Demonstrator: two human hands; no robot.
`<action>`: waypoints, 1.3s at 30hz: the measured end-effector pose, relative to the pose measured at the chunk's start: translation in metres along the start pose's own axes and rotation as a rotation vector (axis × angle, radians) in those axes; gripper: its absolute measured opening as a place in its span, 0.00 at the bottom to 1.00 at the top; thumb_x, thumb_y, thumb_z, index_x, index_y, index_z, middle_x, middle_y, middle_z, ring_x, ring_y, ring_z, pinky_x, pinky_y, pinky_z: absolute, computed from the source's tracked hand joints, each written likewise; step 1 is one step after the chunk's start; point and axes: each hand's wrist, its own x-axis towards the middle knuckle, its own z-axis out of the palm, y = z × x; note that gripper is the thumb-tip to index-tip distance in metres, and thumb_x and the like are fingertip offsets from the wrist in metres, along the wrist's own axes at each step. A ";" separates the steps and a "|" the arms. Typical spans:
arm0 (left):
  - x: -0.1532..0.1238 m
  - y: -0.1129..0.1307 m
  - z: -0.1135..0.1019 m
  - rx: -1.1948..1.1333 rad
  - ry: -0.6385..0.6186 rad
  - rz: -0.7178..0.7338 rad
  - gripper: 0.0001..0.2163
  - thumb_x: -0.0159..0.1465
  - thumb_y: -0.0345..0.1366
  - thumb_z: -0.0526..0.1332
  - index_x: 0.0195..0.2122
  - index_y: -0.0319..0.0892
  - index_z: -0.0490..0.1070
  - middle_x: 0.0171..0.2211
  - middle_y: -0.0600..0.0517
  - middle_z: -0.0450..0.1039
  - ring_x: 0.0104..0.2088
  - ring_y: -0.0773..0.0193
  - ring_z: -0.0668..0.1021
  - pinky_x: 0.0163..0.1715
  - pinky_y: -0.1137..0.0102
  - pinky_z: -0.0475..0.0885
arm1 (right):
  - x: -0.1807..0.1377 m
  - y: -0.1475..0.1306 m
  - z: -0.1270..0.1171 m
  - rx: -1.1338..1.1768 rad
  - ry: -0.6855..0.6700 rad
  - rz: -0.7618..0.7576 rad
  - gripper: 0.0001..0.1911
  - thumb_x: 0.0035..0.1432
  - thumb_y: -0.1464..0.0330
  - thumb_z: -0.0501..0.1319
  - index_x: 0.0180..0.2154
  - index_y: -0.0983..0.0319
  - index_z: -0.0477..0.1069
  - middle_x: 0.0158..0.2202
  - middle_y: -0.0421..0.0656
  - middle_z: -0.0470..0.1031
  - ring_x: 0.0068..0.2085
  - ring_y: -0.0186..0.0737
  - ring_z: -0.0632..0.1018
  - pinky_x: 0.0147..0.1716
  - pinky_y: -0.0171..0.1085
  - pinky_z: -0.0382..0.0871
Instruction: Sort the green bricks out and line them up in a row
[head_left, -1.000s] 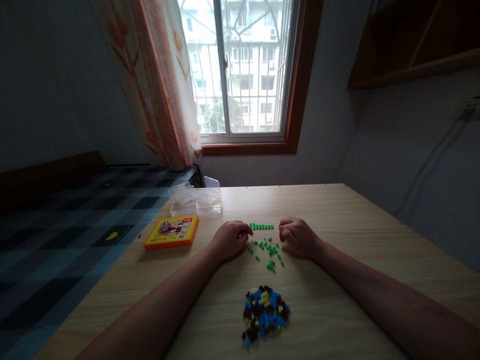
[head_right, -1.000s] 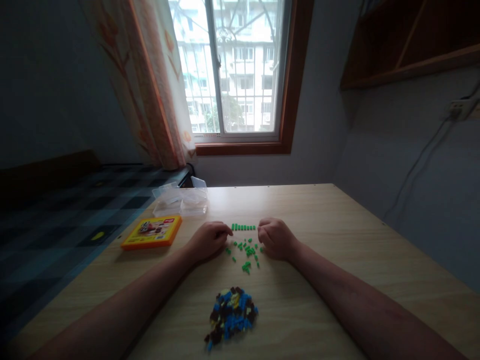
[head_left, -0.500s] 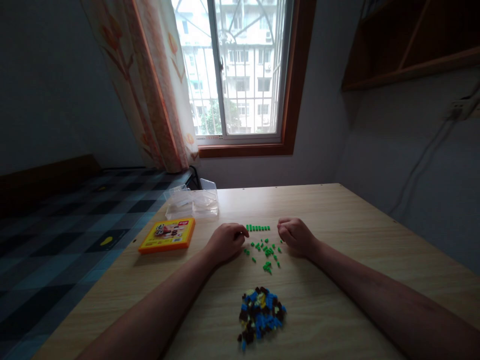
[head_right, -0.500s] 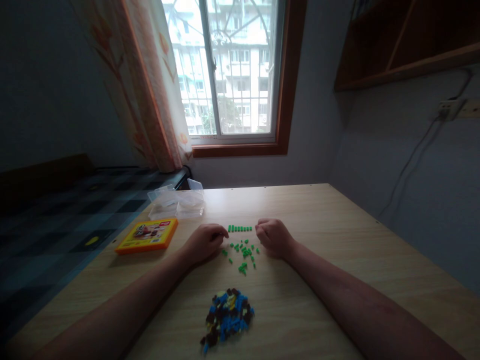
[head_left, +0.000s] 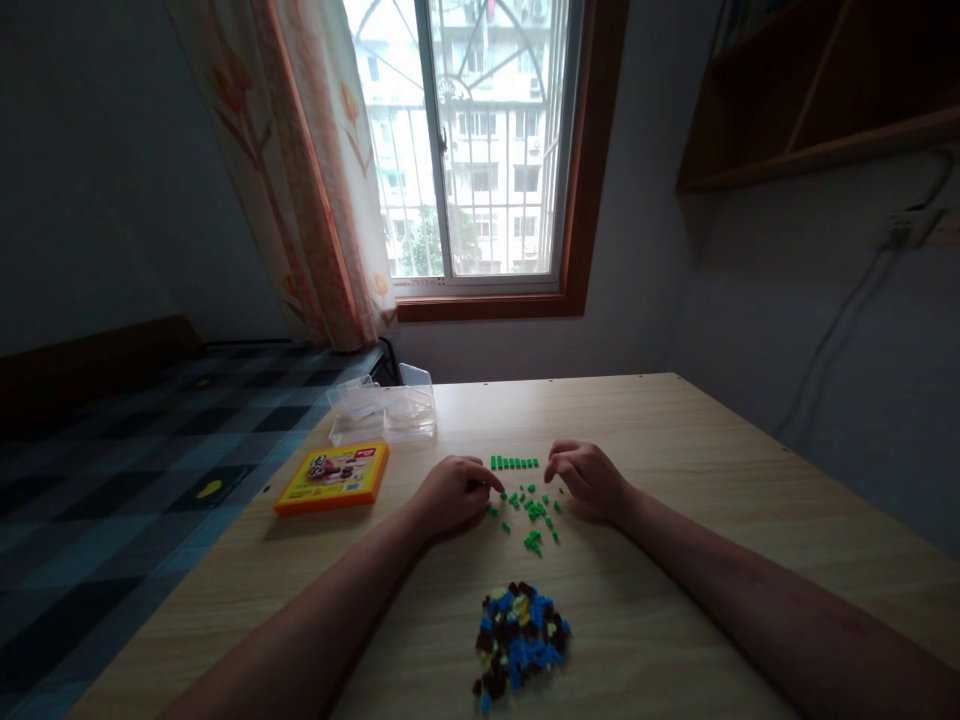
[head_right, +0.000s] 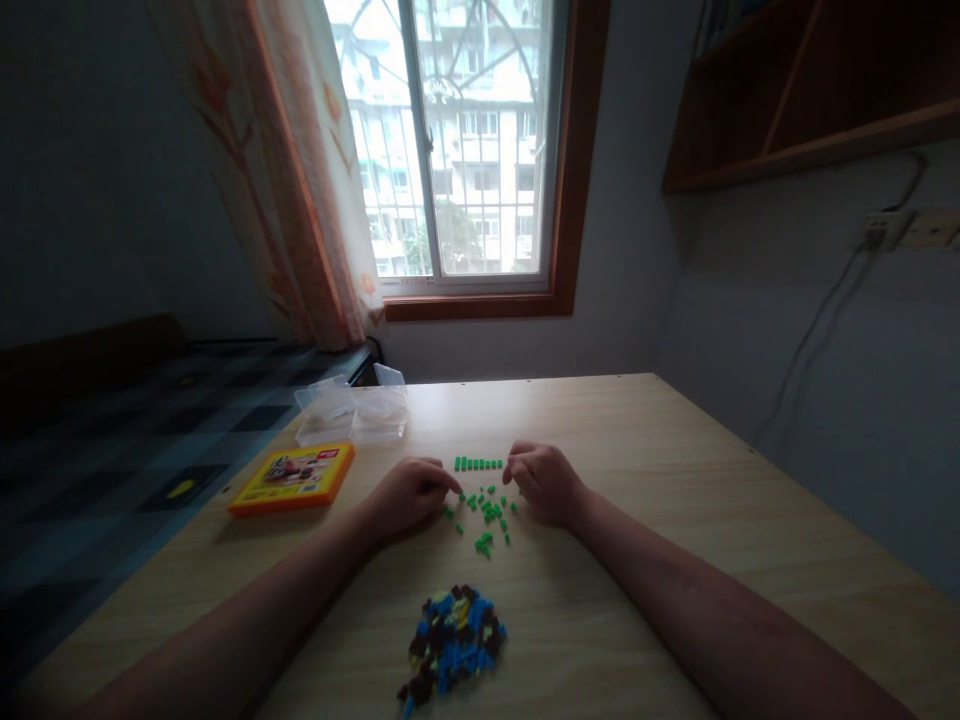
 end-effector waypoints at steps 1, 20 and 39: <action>0.000 0.000 0.000 0.005 -0.006 0.002 0.17 0.54 0.24 0.56 0.34 0.45 0.83 0.28 0.52 0.76 0.26 0.69 0.74 0.31 0.76 0.68 | 0.000 0.000 0.001 0.006 -0.013 -0.003 0.22 0.67 0.70 0.48 0.29 0.62 0.78 0.30 0.44 0.75 0.32 0.36 0.76 0.36 0.36 0.68; 0.001 0.001 0.001 0.121 0.001 -0.043 0.16 0.57 0.26 0.56 0.37 0.47 0.83 0.31 0.52 0.78 0.29 0.67 0.76 0.33 0.74 0.69 | 0.004 -0.014 0.002 -0.142 -0.202 -0.017 0.23 0.68 0.67 0.46 0.38 0.60 0.80 0.36 0.45 0.74 0.36 0.37 0.76 0.40 0.36 0.68; 0.001 0.007 0.000 0.171 -0.022 -0.053 0.15 0.60 0.29 0.55 0.38 0.48 0.81 0.34 0.52 0.79 0.33 0.64 0.77 0.35 0.73 0.69 | 0.001 0.005 0.007 -0.136 -0.075 0.061 0.24 0.70 0.67 0.47 0.34 0.62 0.80 0.35 0.46 0.76 0.34 0.37 0.76 0.38 0.36 0.69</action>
